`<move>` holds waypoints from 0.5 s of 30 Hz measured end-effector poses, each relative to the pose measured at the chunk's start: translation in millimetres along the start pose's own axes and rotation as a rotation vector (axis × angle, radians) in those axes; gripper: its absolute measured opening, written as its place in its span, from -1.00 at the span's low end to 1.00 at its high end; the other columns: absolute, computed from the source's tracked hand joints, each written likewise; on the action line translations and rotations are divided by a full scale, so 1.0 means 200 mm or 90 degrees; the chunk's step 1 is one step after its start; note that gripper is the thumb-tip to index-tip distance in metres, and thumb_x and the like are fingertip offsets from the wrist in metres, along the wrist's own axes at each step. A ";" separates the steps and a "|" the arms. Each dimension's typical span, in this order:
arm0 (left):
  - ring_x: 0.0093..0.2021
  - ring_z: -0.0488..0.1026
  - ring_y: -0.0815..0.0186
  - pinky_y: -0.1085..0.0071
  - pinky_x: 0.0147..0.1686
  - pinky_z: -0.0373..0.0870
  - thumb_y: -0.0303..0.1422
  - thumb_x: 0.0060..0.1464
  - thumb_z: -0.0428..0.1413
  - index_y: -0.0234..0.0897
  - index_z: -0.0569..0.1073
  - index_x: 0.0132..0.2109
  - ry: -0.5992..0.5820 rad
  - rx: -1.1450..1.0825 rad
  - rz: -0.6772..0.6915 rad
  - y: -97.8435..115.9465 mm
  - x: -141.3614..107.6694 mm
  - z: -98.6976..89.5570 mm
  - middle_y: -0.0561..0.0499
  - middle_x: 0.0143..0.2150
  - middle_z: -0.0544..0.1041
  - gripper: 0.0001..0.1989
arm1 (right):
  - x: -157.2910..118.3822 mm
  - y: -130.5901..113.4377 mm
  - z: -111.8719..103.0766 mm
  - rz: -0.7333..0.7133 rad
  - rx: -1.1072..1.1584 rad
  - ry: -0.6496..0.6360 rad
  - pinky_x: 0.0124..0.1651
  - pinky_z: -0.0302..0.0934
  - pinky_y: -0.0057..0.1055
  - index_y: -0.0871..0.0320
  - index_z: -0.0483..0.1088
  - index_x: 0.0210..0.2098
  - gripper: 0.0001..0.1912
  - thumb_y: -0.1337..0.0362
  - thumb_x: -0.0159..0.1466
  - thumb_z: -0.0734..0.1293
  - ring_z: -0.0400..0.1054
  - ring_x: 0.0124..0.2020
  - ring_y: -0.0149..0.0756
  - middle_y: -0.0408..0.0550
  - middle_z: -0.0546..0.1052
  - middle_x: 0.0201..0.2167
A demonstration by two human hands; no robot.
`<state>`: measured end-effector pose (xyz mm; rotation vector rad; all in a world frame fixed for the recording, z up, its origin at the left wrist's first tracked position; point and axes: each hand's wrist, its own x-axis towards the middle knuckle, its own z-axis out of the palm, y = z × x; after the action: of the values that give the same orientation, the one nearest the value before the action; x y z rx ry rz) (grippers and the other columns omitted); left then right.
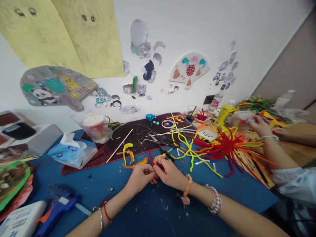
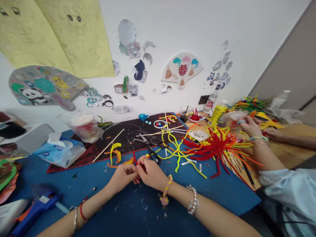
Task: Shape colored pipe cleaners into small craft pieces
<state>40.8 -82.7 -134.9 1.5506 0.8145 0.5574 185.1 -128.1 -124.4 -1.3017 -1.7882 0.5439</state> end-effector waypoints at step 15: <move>-0.57 0.42 0.38 0.46 -0.52 0.37 -0.21 -0.09 0.13 -0.41 0.43 -0.41 -0.032 0.003 0.019 -0.02 -0.01 0.00 0.01 -0.58 0.47 -0.72 | 0.01 0.07 -0.07 0.071 0.069 -0.103 -0.39 0.09 -0.48 0.17 0.19 -0.54 -0.79 0.23 0.18 0.21 0.18 -0.50 -0.46 -0.18 0.34 -0.52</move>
<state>38.4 -83.4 -138.4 1.5769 0.7562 0.5360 205.0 -122.3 -125.9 -1.3189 -1.7967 0.8171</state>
